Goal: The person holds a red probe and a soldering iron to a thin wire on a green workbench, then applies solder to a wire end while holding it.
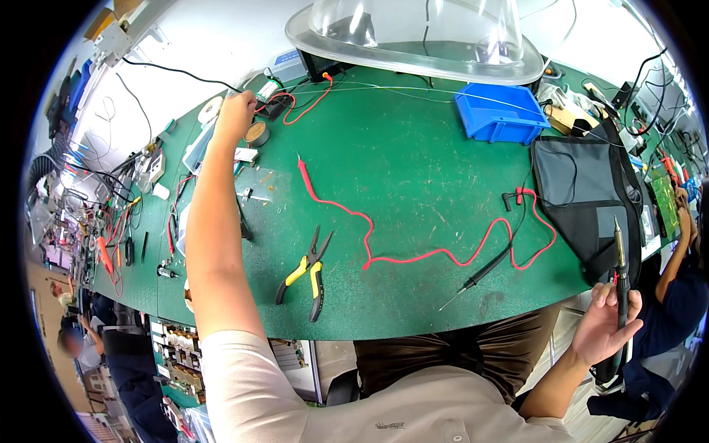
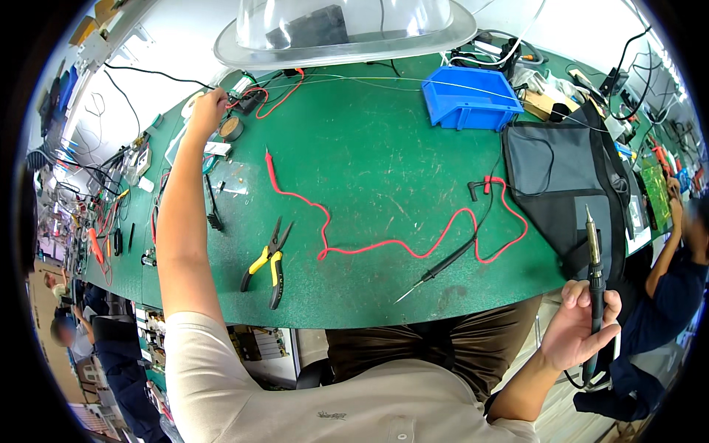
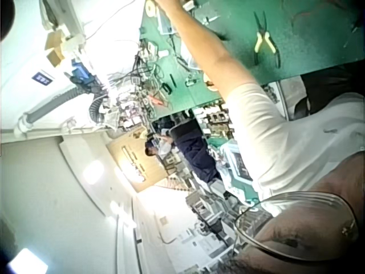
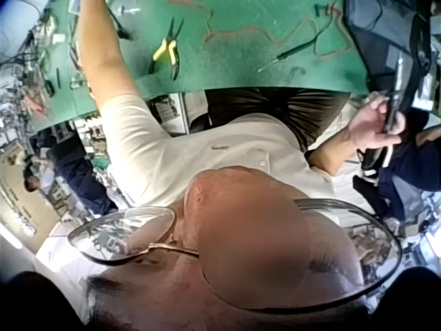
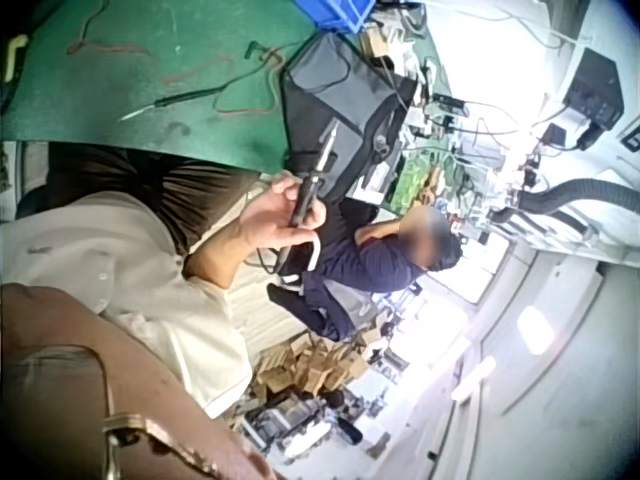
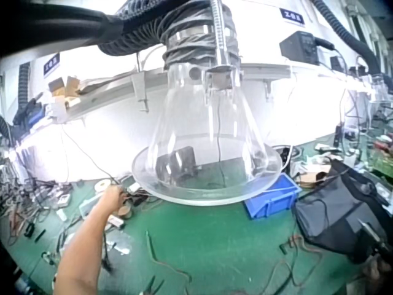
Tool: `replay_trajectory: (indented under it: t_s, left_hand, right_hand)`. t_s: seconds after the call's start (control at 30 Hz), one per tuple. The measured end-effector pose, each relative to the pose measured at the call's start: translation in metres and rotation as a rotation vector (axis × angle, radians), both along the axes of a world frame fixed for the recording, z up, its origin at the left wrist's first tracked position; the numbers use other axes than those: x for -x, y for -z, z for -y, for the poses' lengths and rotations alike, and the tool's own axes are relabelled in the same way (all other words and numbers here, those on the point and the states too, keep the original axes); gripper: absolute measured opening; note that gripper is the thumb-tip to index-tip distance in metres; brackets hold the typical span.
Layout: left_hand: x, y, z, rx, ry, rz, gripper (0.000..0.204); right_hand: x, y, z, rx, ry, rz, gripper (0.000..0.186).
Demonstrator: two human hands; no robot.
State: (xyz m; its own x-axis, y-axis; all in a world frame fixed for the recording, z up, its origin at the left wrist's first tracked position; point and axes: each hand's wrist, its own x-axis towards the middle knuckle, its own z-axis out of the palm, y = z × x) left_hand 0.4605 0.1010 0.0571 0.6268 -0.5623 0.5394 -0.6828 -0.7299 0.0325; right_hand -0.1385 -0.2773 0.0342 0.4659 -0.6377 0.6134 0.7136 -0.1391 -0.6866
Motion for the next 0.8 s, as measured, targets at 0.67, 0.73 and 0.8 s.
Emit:
replay_trajectory:
  t_s: [0.67,0.73,0.8]
  left_hand:
    - [-0.002,0.006,0.0,0.03,0.003,-0.065,0.006]
    - [0.002,-0.006,0.0,0.022,-0.013,-0.065,0.006]
    - [0.009,-0.018,-0.001,0.054,0.014,-0.047,0.007]
  right_hand:
    - [0.004,0.003,0.003,-0.014,-0.012,0.015,0.05]
    - [0.006,0.003,0.002,-0.023,-0.024,0.02,0.051]
    - [0.007,0.004,0.002,-0.033,-0.044,0.024,0.051]
